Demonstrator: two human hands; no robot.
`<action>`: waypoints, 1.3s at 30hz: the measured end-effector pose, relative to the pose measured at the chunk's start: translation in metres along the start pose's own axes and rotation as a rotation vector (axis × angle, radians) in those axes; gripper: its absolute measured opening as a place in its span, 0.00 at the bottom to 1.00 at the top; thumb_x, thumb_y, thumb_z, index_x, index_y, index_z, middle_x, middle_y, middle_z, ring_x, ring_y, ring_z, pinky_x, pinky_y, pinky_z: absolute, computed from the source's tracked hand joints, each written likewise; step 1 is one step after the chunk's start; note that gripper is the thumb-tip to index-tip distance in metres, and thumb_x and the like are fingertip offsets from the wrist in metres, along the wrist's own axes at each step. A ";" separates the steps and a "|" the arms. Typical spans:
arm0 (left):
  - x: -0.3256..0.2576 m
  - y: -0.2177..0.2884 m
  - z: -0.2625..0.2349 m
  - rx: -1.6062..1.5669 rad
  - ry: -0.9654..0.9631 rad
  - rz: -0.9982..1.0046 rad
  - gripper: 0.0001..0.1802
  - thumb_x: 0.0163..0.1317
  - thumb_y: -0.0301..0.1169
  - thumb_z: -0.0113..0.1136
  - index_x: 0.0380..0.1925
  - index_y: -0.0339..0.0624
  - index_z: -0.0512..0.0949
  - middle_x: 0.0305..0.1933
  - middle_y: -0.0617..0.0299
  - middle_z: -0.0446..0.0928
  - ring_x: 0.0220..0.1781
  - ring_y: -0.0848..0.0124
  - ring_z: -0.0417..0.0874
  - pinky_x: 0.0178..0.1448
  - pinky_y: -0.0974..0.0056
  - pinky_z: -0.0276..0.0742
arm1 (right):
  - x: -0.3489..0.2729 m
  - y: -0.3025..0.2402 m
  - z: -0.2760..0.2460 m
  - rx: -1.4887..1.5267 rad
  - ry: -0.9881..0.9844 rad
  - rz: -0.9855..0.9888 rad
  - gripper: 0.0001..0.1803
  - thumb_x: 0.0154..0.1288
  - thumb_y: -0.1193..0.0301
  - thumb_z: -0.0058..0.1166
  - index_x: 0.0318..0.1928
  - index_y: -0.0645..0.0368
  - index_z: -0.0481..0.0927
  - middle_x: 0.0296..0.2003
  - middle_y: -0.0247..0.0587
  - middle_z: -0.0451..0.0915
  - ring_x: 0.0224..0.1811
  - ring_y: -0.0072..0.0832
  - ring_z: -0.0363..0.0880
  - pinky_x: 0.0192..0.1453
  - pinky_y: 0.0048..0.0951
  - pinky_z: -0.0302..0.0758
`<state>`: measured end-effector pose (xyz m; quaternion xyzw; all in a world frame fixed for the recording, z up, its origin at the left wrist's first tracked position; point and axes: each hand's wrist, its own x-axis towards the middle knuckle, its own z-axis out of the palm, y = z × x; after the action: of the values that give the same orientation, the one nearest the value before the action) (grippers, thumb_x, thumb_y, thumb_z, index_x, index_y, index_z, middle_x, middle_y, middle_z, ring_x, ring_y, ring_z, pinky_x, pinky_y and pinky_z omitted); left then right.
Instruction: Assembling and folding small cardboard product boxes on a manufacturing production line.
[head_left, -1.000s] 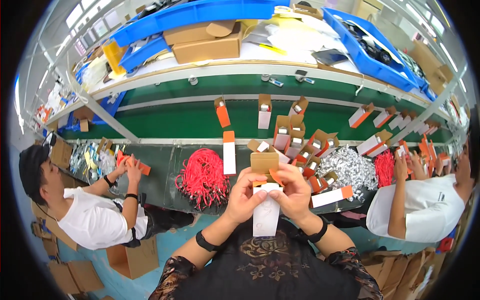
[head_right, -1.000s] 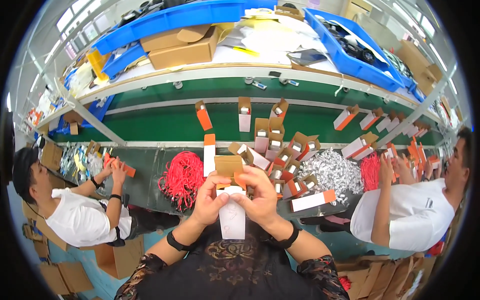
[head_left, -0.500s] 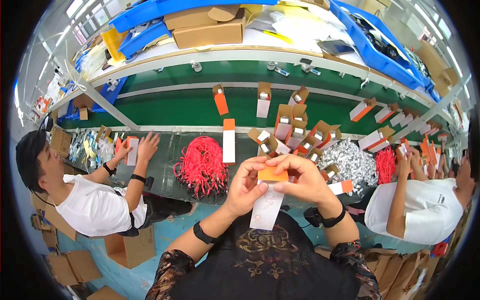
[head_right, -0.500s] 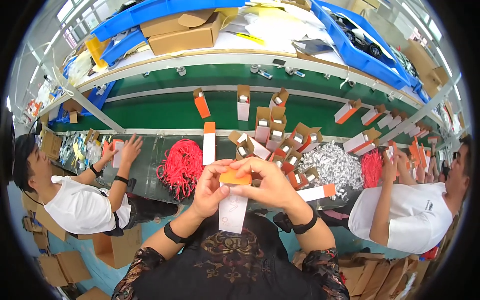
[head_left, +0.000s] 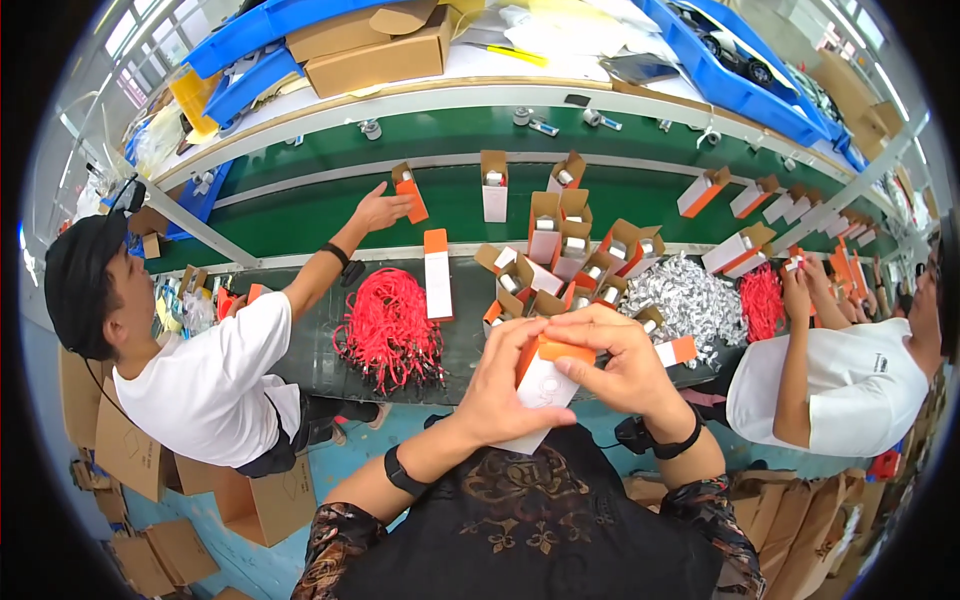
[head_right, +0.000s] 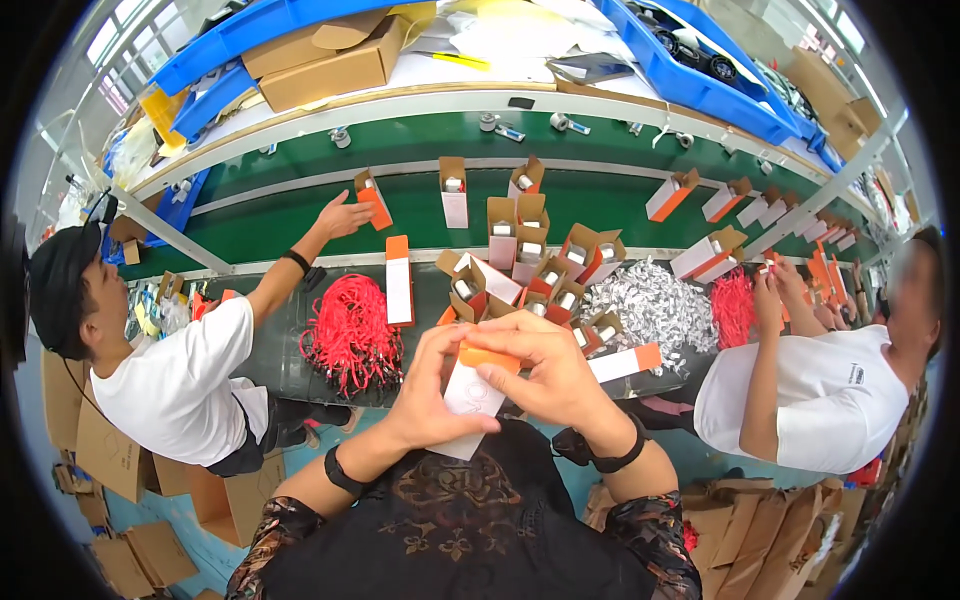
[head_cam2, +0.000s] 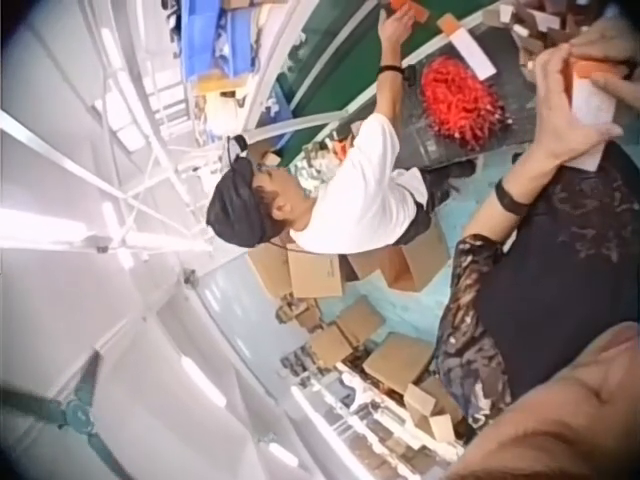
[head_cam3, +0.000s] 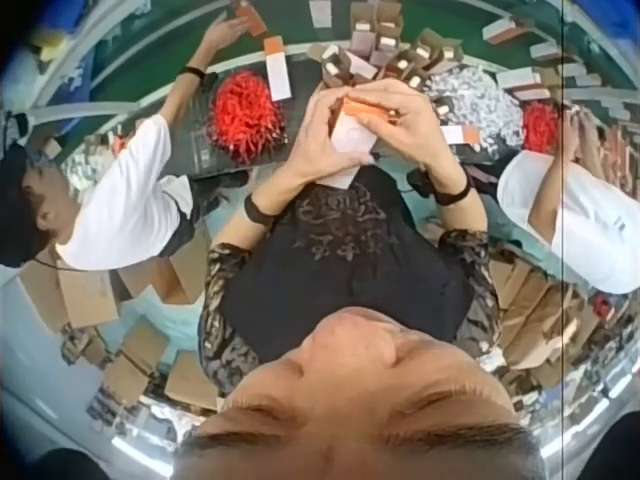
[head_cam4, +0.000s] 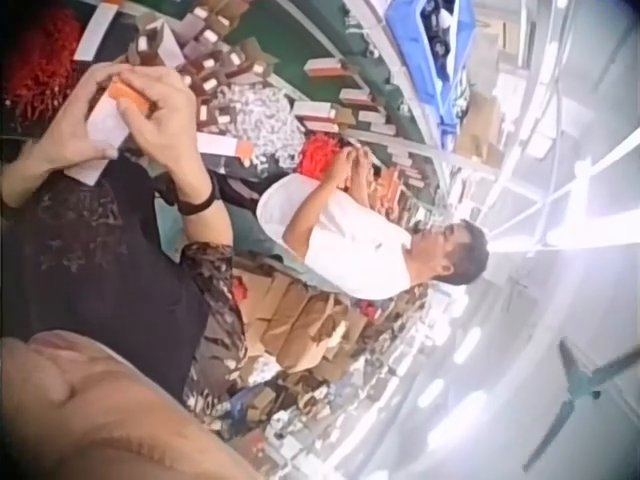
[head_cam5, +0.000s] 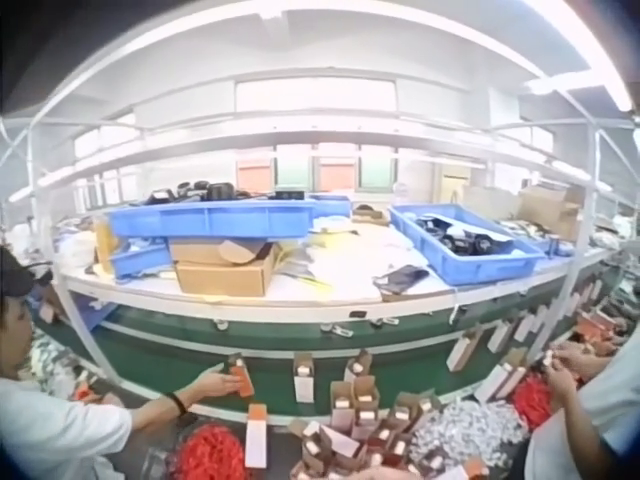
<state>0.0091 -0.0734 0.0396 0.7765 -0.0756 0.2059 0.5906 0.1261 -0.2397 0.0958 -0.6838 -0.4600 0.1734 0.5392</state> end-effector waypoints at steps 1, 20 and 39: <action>0.000 0.014 0.004 0.113 -0.010 -0.073 0.50 0.44 0.37 0.81 0.66 0.40 0.62 0.63 0.48 0.64 0.64 0.54 0.72 0.64 0.55 0.74 | -0.002 0.005 0.000 0.012 0.029 0.007 0.18 0.61 0.77 0.64 0.52 0.62 0.84 0.50 0.49 0.82 0.53 0.35 0.82 0.57 0.32 0.78; 0.006 0.001 -0.001 0.057 -0.035 -0.164 0.60 0.42 0.43 0.82 0.74 0.41 0.58 0.61 0.48 0.69 0.61 0.54 0.75 0.65 0.56 0.72 | 0.013 0.011 -0.013 0.005 0.089 0.129 0.12 0.66 0.76 0.60 0.49 0.66 0.85 0.45 0.46 0.86 0.46 0.32 0.84 0.52 0.30 0.78; -0.008 -0.018 -0.014 -0.277 -0.029 -0.307 0.59 0.51 0.34 0.78 0.75 0.40 0.45 0.67 0.46 0.66 0.68 0.59 0.71 0.68 0.55 0.70 | 0.009 0.027 0.047 0.016 0.101 -0.008 0.24 0.56 0.78 0.66 0.56 0.62 0.82 0.57 0.47 0.79 0.62 0.38 0.73 0.65 0.38 0.69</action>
<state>0.0046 -0.0556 0.0237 0.6933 0.0075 0.0900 0.7149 0.1084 -0.2048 0.0570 -0.6853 -0.4336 0.1402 0.5680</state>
